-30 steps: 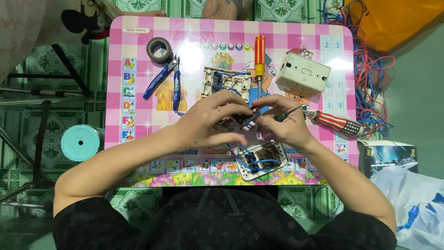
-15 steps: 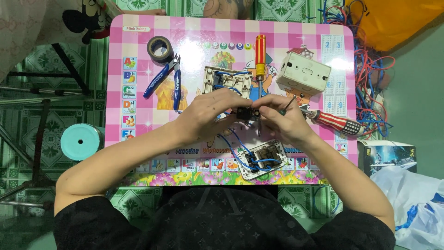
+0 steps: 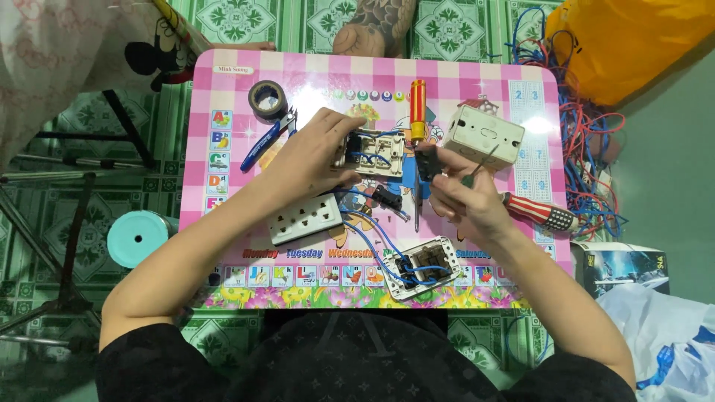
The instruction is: Connecting electrical wires to switches and sockets on a small assembly board using a screwdriver.
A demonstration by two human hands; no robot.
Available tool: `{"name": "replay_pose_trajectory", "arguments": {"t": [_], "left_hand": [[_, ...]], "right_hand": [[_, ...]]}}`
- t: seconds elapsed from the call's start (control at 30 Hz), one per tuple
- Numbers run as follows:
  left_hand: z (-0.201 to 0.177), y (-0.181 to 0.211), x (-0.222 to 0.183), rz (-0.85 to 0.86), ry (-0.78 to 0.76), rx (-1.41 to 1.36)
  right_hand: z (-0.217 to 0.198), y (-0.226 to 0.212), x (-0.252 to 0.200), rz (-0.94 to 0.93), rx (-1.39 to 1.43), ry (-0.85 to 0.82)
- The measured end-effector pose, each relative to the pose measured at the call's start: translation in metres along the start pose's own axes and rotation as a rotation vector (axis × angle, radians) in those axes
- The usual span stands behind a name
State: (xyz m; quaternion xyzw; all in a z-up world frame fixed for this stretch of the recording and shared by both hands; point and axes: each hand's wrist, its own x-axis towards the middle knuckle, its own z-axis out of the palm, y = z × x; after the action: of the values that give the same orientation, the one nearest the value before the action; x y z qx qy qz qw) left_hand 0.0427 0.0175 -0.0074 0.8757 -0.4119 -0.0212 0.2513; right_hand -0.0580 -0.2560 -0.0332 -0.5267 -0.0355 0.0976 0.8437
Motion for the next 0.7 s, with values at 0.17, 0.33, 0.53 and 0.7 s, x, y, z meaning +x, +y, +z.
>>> {"name": "replay_pose_trajectory", "arguments": {"t": [0.17, 0.33, 0.53, 0.7], "left_hand": [[0.006, -0.004, 0.000, -0.030, 0.059, -0.072], [0.009, -0.005, -0.003, -0.037, 0.123, -0.216], [0.001, 0.013, -0.003, 0.117, 0.371, -0.451], [0.004, 0.022, -0.007, 0.287, 0.543, -0.437]], "right_hand": [[-0.016, 0.021, -0.003, 0.019, -0.006, 0.038], [-0.020, 0.019, 0.003, 0.117, 0.043, 0.134], [-0.003, 0.005, 0.004, 0.109, 0.122, 0.137], [-0.002, 0.005, -0.004, -0.010, -0.060, 0.231]]}}
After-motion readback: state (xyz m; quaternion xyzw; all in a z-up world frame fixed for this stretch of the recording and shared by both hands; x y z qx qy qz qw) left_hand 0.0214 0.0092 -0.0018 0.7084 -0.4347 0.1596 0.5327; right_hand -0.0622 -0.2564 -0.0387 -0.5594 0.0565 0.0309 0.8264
